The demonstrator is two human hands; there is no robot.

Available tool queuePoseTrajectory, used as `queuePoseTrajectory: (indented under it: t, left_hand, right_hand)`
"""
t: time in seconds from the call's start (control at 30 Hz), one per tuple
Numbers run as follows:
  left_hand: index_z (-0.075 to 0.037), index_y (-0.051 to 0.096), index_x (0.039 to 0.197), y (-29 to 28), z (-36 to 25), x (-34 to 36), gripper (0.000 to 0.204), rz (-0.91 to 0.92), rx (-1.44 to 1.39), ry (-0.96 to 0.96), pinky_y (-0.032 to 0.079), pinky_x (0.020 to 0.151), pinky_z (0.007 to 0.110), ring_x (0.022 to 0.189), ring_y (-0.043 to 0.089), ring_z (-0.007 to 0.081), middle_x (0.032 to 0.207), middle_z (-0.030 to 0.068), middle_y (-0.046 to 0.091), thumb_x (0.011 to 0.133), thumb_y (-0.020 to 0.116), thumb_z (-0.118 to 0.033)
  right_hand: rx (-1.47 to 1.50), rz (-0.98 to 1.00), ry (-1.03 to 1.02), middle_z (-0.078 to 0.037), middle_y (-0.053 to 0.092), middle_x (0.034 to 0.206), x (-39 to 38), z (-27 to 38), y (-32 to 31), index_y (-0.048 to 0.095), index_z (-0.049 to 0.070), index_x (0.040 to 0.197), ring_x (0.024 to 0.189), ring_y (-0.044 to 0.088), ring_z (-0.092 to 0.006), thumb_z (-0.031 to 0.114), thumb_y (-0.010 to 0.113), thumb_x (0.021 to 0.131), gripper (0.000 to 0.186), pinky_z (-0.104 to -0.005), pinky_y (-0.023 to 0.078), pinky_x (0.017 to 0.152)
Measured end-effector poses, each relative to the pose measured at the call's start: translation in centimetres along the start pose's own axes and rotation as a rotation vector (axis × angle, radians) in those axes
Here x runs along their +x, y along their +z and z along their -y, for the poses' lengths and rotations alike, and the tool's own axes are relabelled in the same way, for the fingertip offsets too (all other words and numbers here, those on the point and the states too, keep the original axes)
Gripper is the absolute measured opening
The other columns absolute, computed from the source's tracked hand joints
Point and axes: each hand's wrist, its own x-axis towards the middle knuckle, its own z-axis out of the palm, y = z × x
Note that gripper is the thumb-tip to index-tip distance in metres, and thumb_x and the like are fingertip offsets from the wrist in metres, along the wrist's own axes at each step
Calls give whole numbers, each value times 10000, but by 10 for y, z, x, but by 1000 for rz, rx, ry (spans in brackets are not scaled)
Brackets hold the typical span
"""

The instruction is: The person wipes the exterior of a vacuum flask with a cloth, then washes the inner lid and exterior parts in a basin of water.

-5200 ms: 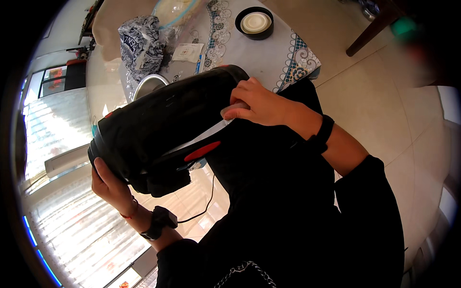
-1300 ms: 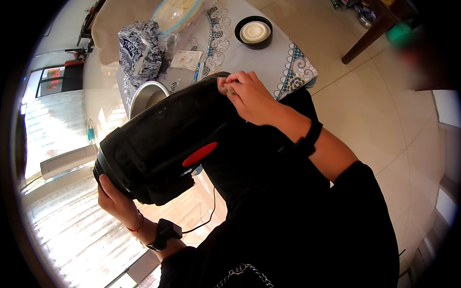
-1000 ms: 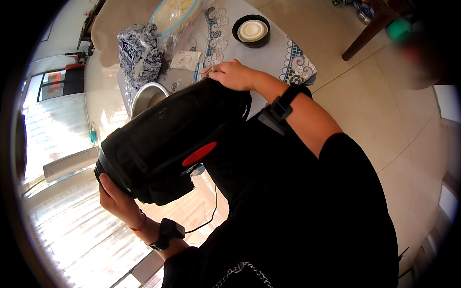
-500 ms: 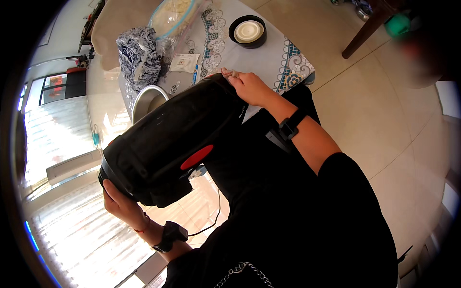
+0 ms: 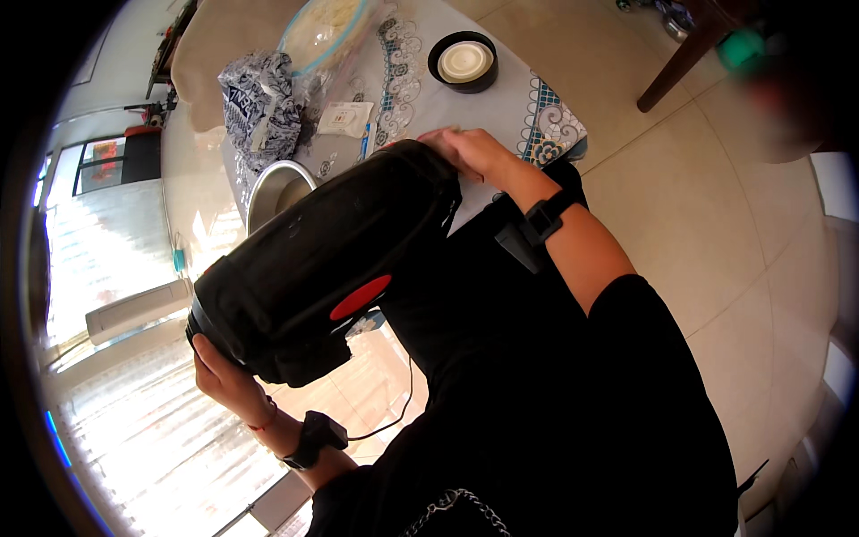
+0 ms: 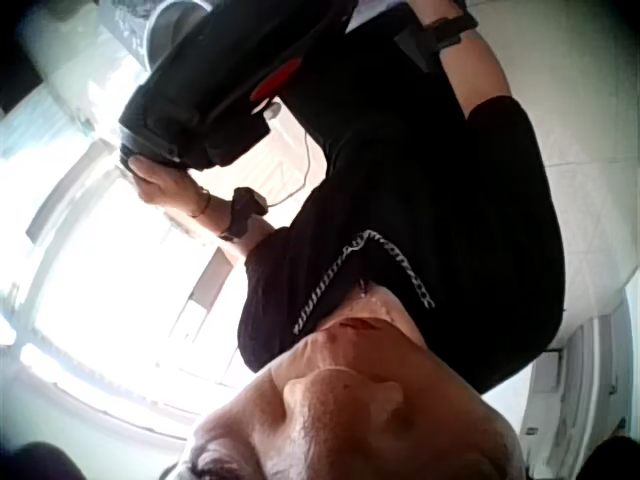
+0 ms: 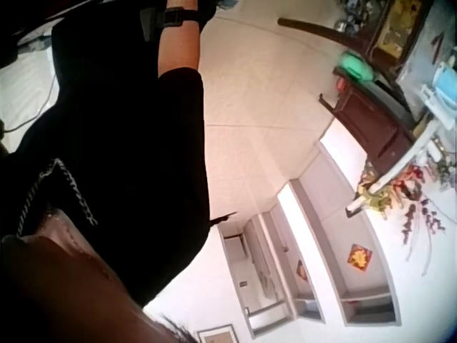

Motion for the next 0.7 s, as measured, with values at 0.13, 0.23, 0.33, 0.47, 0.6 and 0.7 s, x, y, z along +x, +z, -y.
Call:
queuePoseTrajectory:
  t: [0.13, 0.23, 0.33, 0.47, 0.6, 0.7]
  left_hand:
    - [89, 617, 1099, -6, 8, -7, 455, -57, -28, -97, 478, 751, 286, 849, 619, 179, 980, 146, 674, 989, 419, -306]
    - [85, 620, 1094, 0, 7, -2, 444, -58, -62, -110, 478, 750, 290, 840, 614, 178, 975, 139, 673, 992, 413, -294]
    - [85, 620, 1094, 2, -1, 2, 447, -41, -51, -68, 477, 747, 288, 837, 613, 174, 971, 135, 674, 989, 419, -301]
    - [86, 618, 1098, 4, -2, 6, 458, -59, -54, -101, 477, 745, 284, 841, 616, 173, 973, 133, 674, 987, 425, -314]
    - [81, 618, 1104, 5, -7, 8, 463, -3, -74, -74, 478, 748, 282, 846, 621, 173, 978, 132, 675, 984, 431, -326]
    - [78, 617, 1109, 4, -6, 11, 464, 9, -93, -56, 479, 747, 282, 845, 622, 172, 981, 129, 675, 984, 433, -328]
  right_hand:
    - [109, -184, -241, 45, 440, 656, -44, 24, 37, 542, 141, 1304, 450, 309, -31, 335, 351, 1005, 405, -196, 203, 404]
    - [-611, -291, -895, -162, 563, 1154, -35, -5, 51, 517, 41, 1297, 1049, 504, -267, 201, 420, 972, 374, -368, 383, 933]
    - [-674, -379, -757, -165, 507, 1269, -44, -16, 51, 536, 5, 1252, 1176, 434, -308, 135, 460, 946, 341, -389, 319, 1030]
    - [-604, -414, -838, -122, 548, 1136, -54, -25, 51, 633, 36, 1097, 1086, 462, -300, 113, 518, 911, 232, -403, 374, 950]
    - [-496, -402, -765, -117, 535, 1089, -48, -39, 45, 646, 38, 1063, 1041, 462, -293, 129, 511, 919, 218, -383, 377, 935]
    - [-558, -465, -787, -125, 508, 1075, -38, -24, 44, 643, 25, 990, 1015, 459, -305, 152, 510, 924, 195, -385, 386, 914]
